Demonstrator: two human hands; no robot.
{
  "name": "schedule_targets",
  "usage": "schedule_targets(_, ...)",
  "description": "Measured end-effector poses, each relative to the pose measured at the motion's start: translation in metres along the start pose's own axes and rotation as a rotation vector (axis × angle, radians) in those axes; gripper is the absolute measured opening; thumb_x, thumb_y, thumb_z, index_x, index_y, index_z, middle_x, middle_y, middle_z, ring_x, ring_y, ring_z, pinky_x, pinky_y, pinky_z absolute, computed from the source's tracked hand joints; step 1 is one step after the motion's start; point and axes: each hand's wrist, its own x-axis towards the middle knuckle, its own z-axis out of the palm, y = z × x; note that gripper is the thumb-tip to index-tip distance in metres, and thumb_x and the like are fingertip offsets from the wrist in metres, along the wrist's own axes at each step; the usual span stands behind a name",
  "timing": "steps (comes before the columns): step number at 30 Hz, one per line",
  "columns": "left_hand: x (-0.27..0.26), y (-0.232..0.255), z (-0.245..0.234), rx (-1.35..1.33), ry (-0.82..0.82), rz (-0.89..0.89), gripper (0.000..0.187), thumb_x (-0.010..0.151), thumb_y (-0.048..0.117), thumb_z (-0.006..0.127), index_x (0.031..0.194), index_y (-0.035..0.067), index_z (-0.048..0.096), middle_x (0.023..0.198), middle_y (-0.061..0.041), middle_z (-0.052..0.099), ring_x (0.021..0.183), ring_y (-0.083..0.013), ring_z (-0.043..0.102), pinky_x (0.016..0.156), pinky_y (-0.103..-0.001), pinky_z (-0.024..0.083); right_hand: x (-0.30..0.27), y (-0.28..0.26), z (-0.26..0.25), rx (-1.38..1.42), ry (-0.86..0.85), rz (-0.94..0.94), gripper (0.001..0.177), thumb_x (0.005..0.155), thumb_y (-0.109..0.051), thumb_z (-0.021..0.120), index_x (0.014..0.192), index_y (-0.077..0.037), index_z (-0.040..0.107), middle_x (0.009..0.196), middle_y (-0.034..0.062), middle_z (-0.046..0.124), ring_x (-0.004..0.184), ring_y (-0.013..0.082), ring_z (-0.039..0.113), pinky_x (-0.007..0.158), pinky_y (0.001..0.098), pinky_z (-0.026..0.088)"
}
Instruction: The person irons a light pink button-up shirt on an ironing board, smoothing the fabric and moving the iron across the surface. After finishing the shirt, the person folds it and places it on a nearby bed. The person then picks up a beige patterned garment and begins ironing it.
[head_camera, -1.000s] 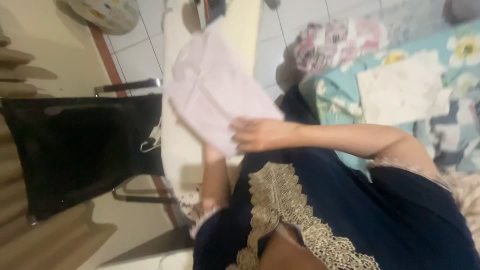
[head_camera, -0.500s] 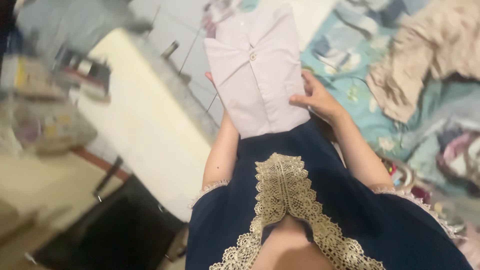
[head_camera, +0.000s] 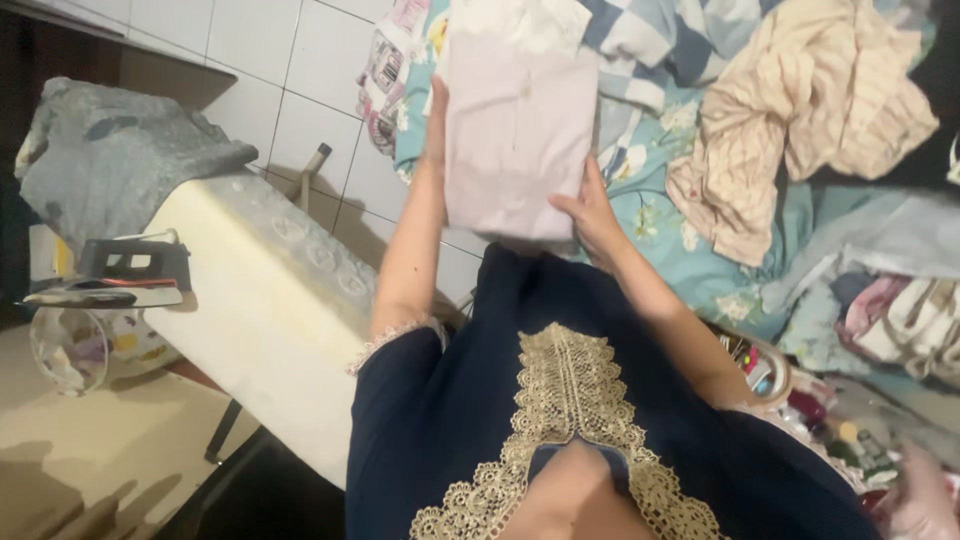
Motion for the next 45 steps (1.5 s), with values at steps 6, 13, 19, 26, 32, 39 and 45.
schedule_targets(6, 0.098, 0.037, -0.12, 0.822, 0.254, -0.127, 0.081, 0.091, 0.064, 0.063, 0.141, 0.0, 0.059, 0.137, -0.015, 0.068, 0.125, -0.024, 0.064, 0.106, -0.037, 0.05, 0.121, 0.039, 0.003, 0.063, 0.033, -0.137, 0.096, 0.081, 0.016, 0.064, 0.161, -0.004, 0.016, 0.16, 0.0152, 0.037, 0.147, 0.0257, 0.04, 0.123, 0.0342, 0.033)
schedule_targets(13, 0.095, -0.053, -0.189, 1.341, 0.442, 0.151, 0.082, 0.074, 0.033, 0.087, 0.136, -0.004, 0.048, 0.123, -0.025, 0.066, 0.112, -0.0327, 0.065, 0.095, -0.04, 0.052, 0.168, 0.12, -0.032, -0.019, 0.149, 0.104, 0.097, 0.072, 0.017, 0.061, 0.154, -0.005, 0.015, 0.15, 0.0136, 0.038, 0.141, 0.0253, 0.041, 0.115, 0.0341, 0.037)
schedule_targets(19, 0.066, -0.055, -0.143, 1.238, 0.586, 0.097, 0.081, 0.081, 0.032, 0.078, 0.147, 0.002, 0.04, 0.14, -0.022, 0.051, 0.13, -0.038, 0.049, 0.109, -0.049, 0.038, 0.151, 0.132, -0.031, -0.053, 0.123, 0.068, 0.098, 0.074, 0.014, 0.063, 0.156, -0.004, 0.013, 0.156, 0.015, 0.035, 0.145, 0.0267, 0.036, 0.119, 0.0331, 0.03)
schedule_targets(26, 0.055, -0.094, -0.049, 2.02, 0.524, 0.47, 0.078, 0.096, 0.054, 0.064, 0.16, 0.025, 0.029, 0.168, -0.011, 0.016, 0.156, -0.0429, 0.009, 0.122, -0.068, 0.01, 0.104, 0.046, -0.067, -0.986, 0.437, -0.127, 0.085, 0.089, -0.019, 0.079, 0.155, -0.004, 0.027, 0.158, 0.0233, 0.031, 0.147, 0.0369, 0.034, 0.123, 0.0451, 0.028)
schedule_targets(32, 0.066, -0.104, -0.054, 2.087, 0.192, 0.214, 0.076, 0.094, 0.057, 0.061, 0.159, 0.037, 0.027, 0.169, -0.003, 0.01, 0.153, -0.0431, 0.003, 0.117, -0.071, 0.012, 0.047, -0.154, -0.147, -1.412, 1.174, 0.113, 0.112, 0.067, -0.03, 0.09, 0.151, -0.003, 0.023, 0.156, 0.0275, 0.019, 0.143, 0.05, 0.012, 0.11, 0.0654, 0.001)
schedule_targets(39, 0.085, -0.08, -0.048, 1.908, 0.153, -0.15, 0.084, 0.092, 0.056, 0.062, 0.159, 0.023, 0.025, 0.168, -0.012, 0.017, 0.151, -0.0436, 0.019, 0.115, -0.072, 0.02, 0.054, -0.105, -0.184, -1.378, 0.899, 0.146, 0.083, 0.077, -0.022, 0.082, 0.142, -0.005, 0.034, 0.142, 0.0213, 0.035, 0.134, 0.0426, 0.024, 0.106, 0.0646, 0.005)
schedule_targets(45, 0.022, -0.082, -0.037, 1.654, 0.226, 0.351, 0.073, 0.092, 0.027, 0.069, 0.158, 0.022, 0.038, 0.157, -0.015, 0.042, 0.147, -0.0368, 0.039, 0.124, -0.055, 0.033, 0.064, -0.027, -0.126, -0.999, 0.509, -0.024, 0.07, 0.081, -0.022, 0.081, 0.133, -0.006, 0.037, 0.131, 0.0177, 0.039, 0.124, 0.0362, 0.03, 0.099, 0.0568, 0.013)
